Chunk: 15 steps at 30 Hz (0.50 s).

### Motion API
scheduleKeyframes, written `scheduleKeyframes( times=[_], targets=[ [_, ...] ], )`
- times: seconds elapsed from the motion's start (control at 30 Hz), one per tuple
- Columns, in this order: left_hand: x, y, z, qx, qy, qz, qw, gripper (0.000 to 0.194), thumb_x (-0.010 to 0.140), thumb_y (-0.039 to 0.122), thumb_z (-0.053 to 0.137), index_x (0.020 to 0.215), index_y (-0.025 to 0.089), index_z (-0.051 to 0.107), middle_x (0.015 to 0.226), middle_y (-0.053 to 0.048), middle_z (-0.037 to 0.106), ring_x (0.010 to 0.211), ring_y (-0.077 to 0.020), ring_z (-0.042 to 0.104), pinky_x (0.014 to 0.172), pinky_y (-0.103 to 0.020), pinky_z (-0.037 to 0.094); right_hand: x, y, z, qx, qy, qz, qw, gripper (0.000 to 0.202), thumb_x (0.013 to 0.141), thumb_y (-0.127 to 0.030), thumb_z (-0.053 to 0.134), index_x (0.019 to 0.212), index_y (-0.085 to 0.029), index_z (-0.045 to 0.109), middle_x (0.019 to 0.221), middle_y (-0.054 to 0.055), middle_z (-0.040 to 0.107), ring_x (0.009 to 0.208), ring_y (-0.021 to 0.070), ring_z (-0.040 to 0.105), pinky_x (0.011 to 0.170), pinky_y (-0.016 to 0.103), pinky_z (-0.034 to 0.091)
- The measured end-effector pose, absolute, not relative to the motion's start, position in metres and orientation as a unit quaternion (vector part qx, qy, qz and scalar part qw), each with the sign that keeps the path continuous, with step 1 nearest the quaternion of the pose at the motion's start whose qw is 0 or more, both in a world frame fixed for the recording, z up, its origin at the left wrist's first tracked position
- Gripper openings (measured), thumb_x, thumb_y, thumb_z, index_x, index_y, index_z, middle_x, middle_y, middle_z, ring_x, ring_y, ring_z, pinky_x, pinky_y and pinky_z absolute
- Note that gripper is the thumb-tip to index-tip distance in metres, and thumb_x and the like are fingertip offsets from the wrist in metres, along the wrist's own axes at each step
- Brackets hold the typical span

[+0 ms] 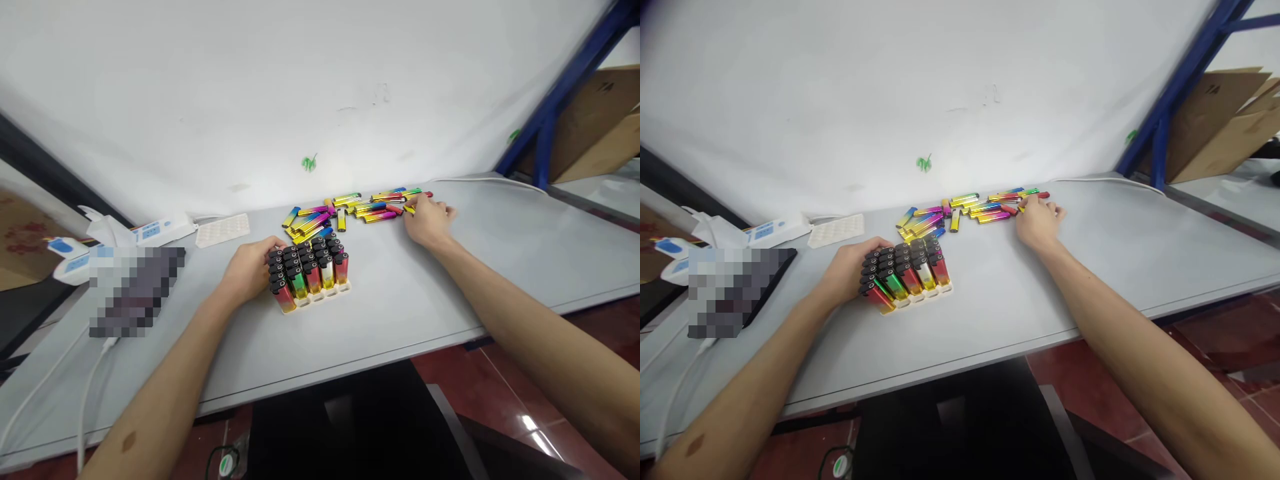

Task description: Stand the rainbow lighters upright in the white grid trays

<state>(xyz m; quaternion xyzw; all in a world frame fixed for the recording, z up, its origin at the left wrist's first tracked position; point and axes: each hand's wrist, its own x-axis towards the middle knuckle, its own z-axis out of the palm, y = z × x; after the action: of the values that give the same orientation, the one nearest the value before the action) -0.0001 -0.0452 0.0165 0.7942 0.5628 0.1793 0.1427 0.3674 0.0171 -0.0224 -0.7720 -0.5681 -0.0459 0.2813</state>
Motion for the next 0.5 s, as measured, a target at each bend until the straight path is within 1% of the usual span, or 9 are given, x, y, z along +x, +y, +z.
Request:
scheduleKeyframes(
  times=[0.1,0.2,0.3,0.37,0.43,0.5],
  targets=[
    [0.000,-0.046,0.018,0.794,0.562,0.180,0.148,0.036,0.068,0.021,0.049,0.101,0.022,0.064,0.089,-0.002,0.077,0.080,-0.0226,0.068,0.073,-0.030,0.046,0.365,0.013,-0.015,-0.719,-0.592,0.009,0.365,0.031,0.084,-0.017,0.058,0.116,-0.018,0.055,0.115,0.011,0.071,0.097,0.0293,0.062,0.092,0.048,0.043],
    [0.000,-0.047,0.018,0.790,0.566,0.184,0.149,0.036,0.068,0.022,0.050,0.100,0.022,0.064,0.089,-0.001,0.077,0.080,-0.0222,0.068,0.072,-0.030,0.046,0.357,0.008,-0.008,-0.646,-0.613,0.087,0.446,0.027,0.083,-0.023,0.066,0.109,-0.021,0.057,0.113,0.008,0.071,0.081,0.0224,0.065,0.081,0.042,0.051],
    [0.000,-0.047,0.018,0.786,0.568,0.187,0.156,0.035,0.067,0.022,0.050,0.099,0.023,0.064,0.087,0.000,0.077,0.078,-0.0214,0.068,0.071,-0.029,0.046,0.343,0.001,-0.002,-0.580,-0.608,0.205,0.502,0.025,0.086,-0.032,0.066,0.108,-0.022,0.059,0.114,0.008,0.066,0.078,0.0197,0.066,0.065,0.037,0.057],
    [0.000,-0.047,0.018,0.786,0.569,0.187,0.156,0.036,0.066,0.022,0.049,0.099,0.023,0.064,0.087,0.000,0.077,0.078,-0.0214,0.068,0.071,-0.029,0.046,0.332,-0.005,0.001,-0.541,-0.595,0.291,0.518,0.028,0.087,-0.036,0.066,0.111,-0.023,0.059,0.110,0.008,0.062,0.077,0.0187,0.065,0.054,0.032,0.056],
    [0.000,-0.047,0.018,0.788,0.566,0.187,0.151,0.036,0.067,0.022,0.049,0.099,0.022,0.064,0.088,-0.001,0.077,0.079,-0.0218,0.068,0.072,-0.029,0.046,0.323,-0.011,0.003,-0.523,-0.591,0.340,0.512,0.030,0.085,-0.034,0.068,0.113,-0.022,0.061,0.101,0.006,0.060,0.073,0.0172,0.064,0.053,0.031,0.056],
    [0.000,-0.048,0.018,0.792,0.564,0.185,0.146,0.036,0.066,0.022,0.049,0.100,0.022,0.064,0.088,-0.001,0.077,0.080,-0.0221,0.068,0.072,-0.029,0.046,0.319,-0.014,0.003,-0.513,-0.596,0.365,0.499,0.032,0.083,-0.029,0.070,0.113,-0.022,0.063,0.096,0.004,0.060,0.072,0.0160,0.065,0.062,0.033,0.058]
  ],
)
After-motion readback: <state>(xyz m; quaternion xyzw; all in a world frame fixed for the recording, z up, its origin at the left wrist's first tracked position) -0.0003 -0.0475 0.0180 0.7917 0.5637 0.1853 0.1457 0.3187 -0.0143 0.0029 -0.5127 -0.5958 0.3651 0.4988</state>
